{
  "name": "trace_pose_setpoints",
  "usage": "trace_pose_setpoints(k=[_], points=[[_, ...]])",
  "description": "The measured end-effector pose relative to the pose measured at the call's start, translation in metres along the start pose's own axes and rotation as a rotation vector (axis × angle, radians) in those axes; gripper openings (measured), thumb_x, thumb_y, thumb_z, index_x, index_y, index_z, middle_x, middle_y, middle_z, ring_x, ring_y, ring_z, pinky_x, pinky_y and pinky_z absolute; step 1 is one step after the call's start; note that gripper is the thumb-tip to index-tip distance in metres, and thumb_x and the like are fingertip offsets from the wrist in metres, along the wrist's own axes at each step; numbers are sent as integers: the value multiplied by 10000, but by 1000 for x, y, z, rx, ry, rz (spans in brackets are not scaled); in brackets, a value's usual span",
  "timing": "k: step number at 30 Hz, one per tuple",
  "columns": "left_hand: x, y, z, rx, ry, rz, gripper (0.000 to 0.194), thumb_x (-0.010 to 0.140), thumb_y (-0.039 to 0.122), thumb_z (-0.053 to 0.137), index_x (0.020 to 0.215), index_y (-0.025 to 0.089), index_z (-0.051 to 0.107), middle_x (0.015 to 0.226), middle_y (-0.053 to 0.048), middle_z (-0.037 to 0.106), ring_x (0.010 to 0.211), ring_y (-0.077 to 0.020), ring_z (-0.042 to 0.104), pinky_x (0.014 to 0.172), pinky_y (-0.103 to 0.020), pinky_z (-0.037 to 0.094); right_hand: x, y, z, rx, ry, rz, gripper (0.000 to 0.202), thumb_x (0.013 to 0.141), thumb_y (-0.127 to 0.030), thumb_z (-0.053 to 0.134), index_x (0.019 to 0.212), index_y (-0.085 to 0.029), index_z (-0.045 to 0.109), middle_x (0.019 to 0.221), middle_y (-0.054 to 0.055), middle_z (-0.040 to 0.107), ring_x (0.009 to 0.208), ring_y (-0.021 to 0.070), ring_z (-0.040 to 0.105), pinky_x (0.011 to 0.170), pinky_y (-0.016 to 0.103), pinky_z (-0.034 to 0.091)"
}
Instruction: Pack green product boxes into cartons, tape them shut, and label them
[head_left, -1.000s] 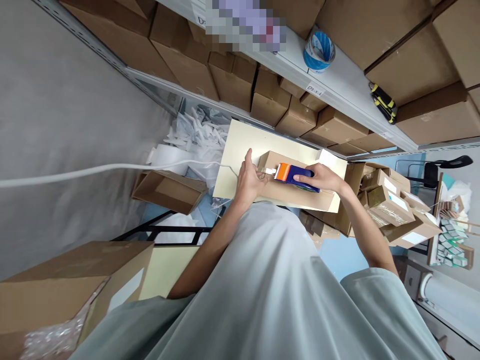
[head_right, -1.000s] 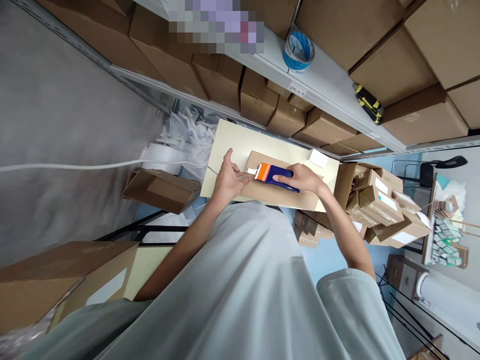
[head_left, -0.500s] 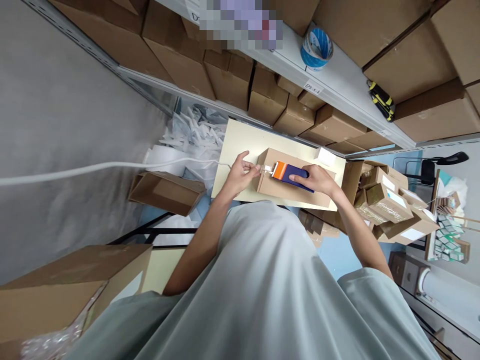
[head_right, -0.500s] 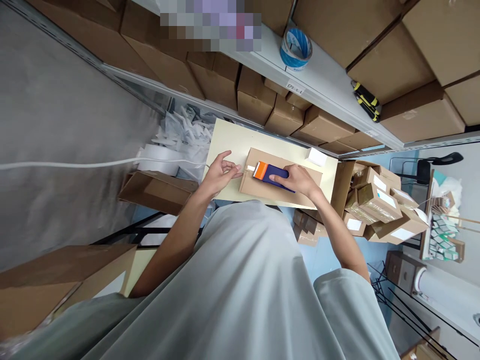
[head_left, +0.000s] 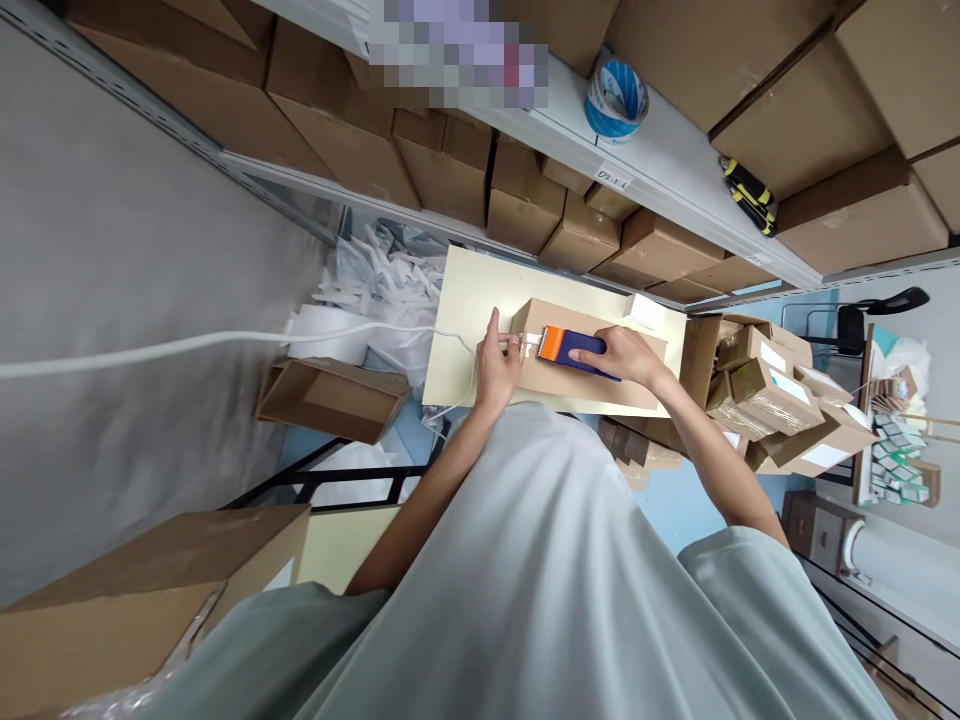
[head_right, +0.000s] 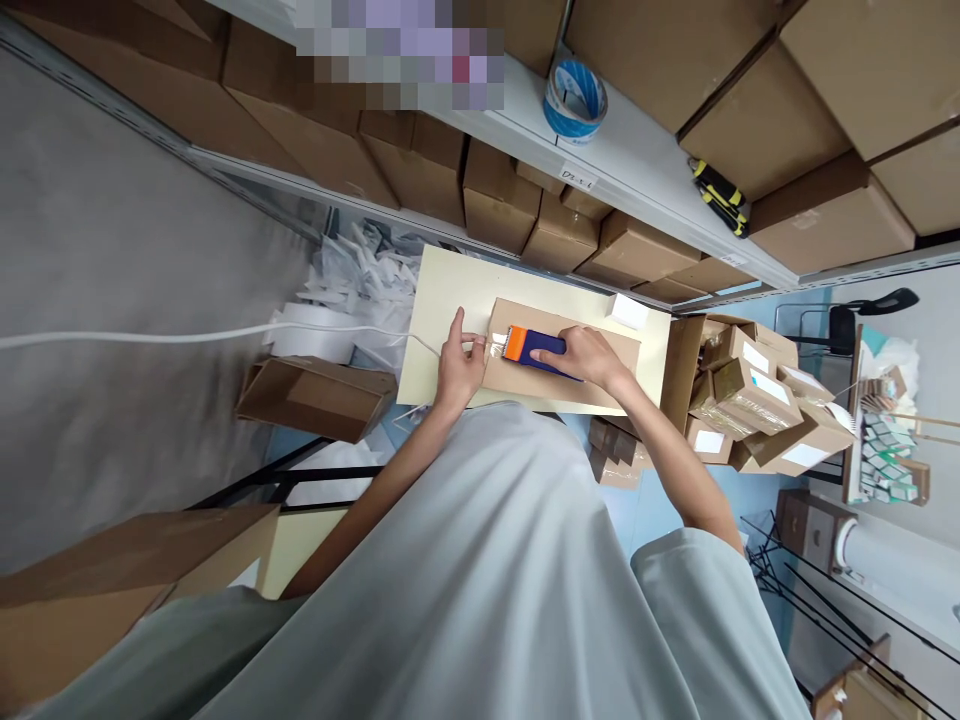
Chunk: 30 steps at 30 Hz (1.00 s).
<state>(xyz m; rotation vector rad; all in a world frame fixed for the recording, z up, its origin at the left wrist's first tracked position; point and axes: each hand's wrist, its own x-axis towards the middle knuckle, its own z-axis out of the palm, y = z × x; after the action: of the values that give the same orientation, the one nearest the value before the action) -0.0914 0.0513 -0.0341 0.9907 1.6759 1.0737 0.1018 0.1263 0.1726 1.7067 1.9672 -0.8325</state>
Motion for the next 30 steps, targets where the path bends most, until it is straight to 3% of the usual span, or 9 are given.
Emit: trace_pose_setpoints(k=[4, 7, 11, 15, 18, 25, 30], points=[[3, -9, -4, 18, -23, -107, 657, 1024, 435, 684, 1624, 186, 586, 1599, -213, 635, 1587, -317, 542, 1285, -489, 474, 0, 2, 0, 6, -3, -7, 524, 991, -702, 713, 826, -206, 692, 776, 64, 721, 703, 198, 624, 669, 294, 381], [-4, -6, -13, -33, -76, -132, 642, 1035, 505, 671, 1600, 206, 611, 1739, -213, 512, 1669, -330, 442, 1326, -518, 427, 2, 5, 3, 10, -1, -14, 550, 982, -739, 702, 847, -206, 718, 795, 74, 747, 737, 217, 663, 678, 301, 393], [-31, 21, -22, 8, -232, 194, 643, 1120, 420, 489, 1730, 218, 451, 1850, -157, 344, 1742, -297, 287, 1418, -529, 260, 3, 4, 5, -12, 1, -27, 585, 985, -771, 682, 864, -201, 741, 845, 108, 789, 799, 247, 706, 686, 306, 406], [-48, 41, -18, 265, -452, 445, 1224, 916, 529, 840, 1827, 154, 114, 1892, -229, 133, 1772, -408, 45, 1425, -624, 190, 2, -1, 1, -51, -10, -14, 611, 1000, -777, 665, 886, -185, 762, 874, 140, 809, 825, 272, 728, 690, 320, 404], [-45, 39, -13, 393, -455, 476, 1468, 801, 605, 946, 1821, 103, 17, 1874, -297, 112, 1767, -438, 39, 1422, -627, 192, 0, -3, -3, -80, -14, 1, 608, 1007, -767, 671, 929, -174, 780, 914, 157, 816, 854, 287, 739, 699, 331, 396], [-42, 42, -9, 574, -426, 439, 1347, 890, 686, 831, 1823, 93, 60, 1864, -287, 177, 1767, -409, 111, 1428, -592, 171, -7, 10, -11, -87, -56, -42, 635, 999, -796, 665, 986, -173, 783, 917, 155, 802, 855, 293, 730, 715, 342, 405], [-43, 45, -6, 595, -397, 432, 1270, 927, 687, 792, 1819, 107, 100, 1861, -283, 201, 1766, -396, 126, 1432, -592, 149, -17, 56, -21, -86, -84, -55, 601, 989, -783, 684, 962, -190, 781, 868, 140, 773, 842, 300, 718, 731, 354, 398]])
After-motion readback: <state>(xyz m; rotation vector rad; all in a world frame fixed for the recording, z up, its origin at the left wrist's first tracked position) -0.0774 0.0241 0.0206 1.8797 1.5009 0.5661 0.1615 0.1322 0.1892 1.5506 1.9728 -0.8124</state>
